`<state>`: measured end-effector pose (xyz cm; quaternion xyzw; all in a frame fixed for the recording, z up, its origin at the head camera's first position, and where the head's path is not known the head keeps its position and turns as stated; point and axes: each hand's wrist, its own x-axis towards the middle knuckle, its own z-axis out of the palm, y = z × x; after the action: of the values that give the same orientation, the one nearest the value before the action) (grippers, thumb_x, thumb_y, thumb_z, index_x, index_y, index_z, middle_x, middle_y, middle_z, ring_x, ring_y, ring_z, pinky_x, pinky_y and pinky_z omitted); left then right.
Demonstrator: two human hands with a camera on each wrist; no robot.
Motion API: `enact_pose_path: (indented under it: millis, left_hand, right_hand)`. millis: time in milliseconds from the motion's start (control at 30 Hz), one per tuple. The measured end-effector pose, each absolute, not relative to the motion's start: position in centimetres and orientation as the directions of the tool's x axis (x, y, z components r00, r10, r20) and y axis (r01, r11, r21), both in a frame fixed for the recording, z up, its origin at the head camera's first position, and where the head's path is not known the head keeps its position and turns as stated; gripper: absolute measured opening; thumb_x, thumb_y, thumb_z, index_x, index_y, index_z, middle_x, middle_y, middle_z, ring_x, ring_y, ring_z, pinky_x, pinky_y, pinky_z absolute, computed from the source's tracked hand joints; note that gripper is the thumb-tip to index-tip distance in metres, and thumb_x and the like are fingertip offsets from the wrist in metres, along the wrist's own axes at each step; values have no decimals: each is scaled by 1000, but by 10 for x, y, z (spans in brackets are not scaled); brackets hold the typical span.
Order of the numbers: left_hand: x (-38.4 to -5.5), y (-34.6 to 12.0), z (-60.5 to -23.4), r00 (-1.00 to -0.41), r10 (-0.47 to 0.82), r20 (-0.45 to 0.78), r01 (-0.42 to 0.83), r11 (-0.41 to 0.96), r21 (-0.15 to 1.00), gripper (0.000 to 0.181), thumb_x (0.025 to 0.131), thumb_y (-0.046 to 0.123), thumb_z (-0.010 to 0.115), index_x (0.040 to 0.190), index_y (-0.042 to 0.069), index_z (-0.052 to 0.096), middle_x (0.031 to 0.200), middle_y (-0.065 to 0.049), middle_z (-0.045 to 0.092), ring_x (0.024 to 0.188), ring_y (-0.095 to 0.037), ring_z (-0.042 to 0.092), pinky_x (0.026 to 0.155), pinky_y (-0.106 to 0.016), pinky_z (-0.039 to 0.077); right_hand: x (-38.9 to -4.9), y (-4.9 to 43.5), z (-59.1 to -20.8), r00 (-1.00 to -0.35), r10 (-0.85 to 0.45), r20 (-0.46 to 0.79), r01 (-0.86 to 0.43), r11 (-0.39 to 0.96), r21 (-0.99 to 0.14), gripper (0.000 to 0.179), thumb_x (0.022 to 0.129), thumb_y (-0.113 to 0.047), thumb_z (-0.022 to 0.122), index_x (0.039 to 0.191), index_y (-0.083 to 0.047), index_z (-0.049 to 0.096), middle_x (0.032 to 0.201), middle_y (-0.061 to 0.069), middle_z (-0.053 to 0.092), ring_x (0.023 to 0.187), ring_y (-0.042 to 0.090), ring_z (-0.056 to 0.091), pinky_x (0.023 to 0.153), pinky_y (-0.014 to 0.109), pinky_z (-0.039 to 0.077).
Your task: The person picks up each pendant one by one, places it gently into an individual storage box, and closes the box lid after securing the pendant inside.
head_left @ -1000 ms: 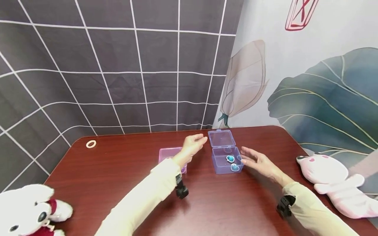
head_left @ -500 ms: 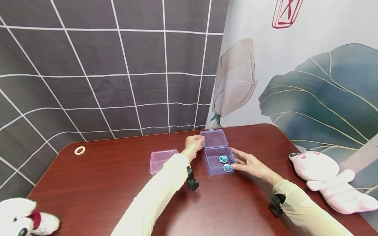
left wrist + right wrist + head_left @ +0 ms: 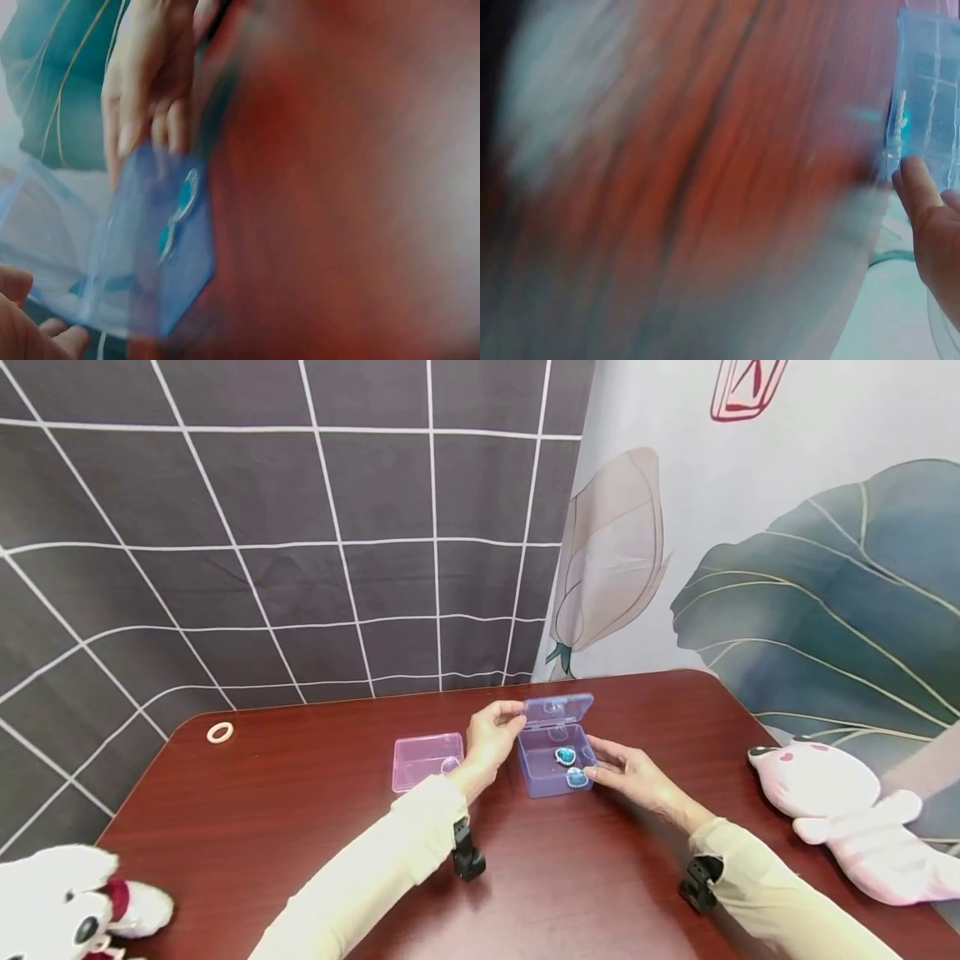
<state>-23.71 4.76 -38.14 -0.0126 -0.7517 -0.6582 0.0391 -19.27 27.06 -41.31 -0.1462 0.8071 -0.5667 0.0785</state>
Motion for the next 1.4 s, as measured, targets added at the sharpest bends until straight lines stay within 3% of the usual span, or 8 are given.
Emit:
enact_pose_path:
  millis: [167, 233, 400, 533, 800, 1033, 1400]
  left_hand:
    - [-206, 48, -394, -998, -10, 61, 60, 69, 996, 28, 89, 6, 57, 115, 5, 67, 120, -12, 65, 114, -25, 58, 100, -36, 45]
    - [-196, 48, -398, -999, -2, 34, 34, 52, 998, 32, 92, 9, 53, 123, 5, 62, 128, -11, 59, 121, -26, 54, 105, -38, 41]
    - [-181, 47, -408, -999, 13, 37, 38, 20, 999, 45, 95, 16, 53, 136, 0, 46, 139, -17, 47, 127, -30, 47, 108, -39, 36]
    - [-177, 46, -415, -999, 24, 39, 39, -20, 999, 50, 94, 13, 54, 138, -7, 40, 139, -24, 45, 127, -34, 45, 106, -40, 37]
    - [-174, 42, -422, -995, 18, 97, 97, 15, 995, 46, 95, 10, 52, 135, -10, 42, 137, -25, 45, 126, -35, 46, 106, -42, 37]
    - [-172, 40, -423, -986, 8, 167, 167, 115, 979, 45, 94, 11, 53, 134, -9, 44, 138, -21, 45, 127, -31, 45, 107, -41, 35]
    - [-169, 40, -426, -987, -17, 158, 158, -40, 987, 46, 92, 1, 53, 134, -13, 40, 137, -27, 42, 127, -35, 43, 106, -41, 36]
  right_hand:
    - [-190, 265, -409, -966, -257, 15, -107, 348, -931, 61, 91, -13, 62, 138, 13, 33, 138, 33, 41, 122, 42, 48, 89, 21, 50]
    - [-188, 262, -408, -969, -245, 2, -85, 328, -941, 60, 91, -12, 60, 139, 12, 33, 136, 33, 43, 117, 35, 54, 87, 18, 50]
    - [-187, 256, -408, -968, -246, -46, -1, 187, -982, 53, 98, -11, 47, 143, 8, 27, 138, 34, 38, 104, 6, 57, 88, 20, 51]
    - [-187, 252, -409, -969, -242, -55, 21, 140, -990, 50, 103, -20, 37, 144, 7, 26, 141, 32, 35, 103, -2, 56, 90, 23, 50]
    - [-186, 244, -407, -973, -230, 15, -87, 305, -949, 44, 99, -5, 42, 139, 11, 32, 138, 31, 39, 108, 12, 57, 88, 27, 51]
    - [-187, 240, -406, -968, -233, 97, -186, 400, -897, 42, 98, -2, 42, 136, 15, 35, 130, 35, 46, 105, 25, 58, 83, 30, 54]
    - [-186, 234, -404, -967, -239, 85, -183, 424, -887, 43, 97, -1, 45, 136, 14, 36, 128, 35, 48, 102, 27, 60, 82, 34, 54]
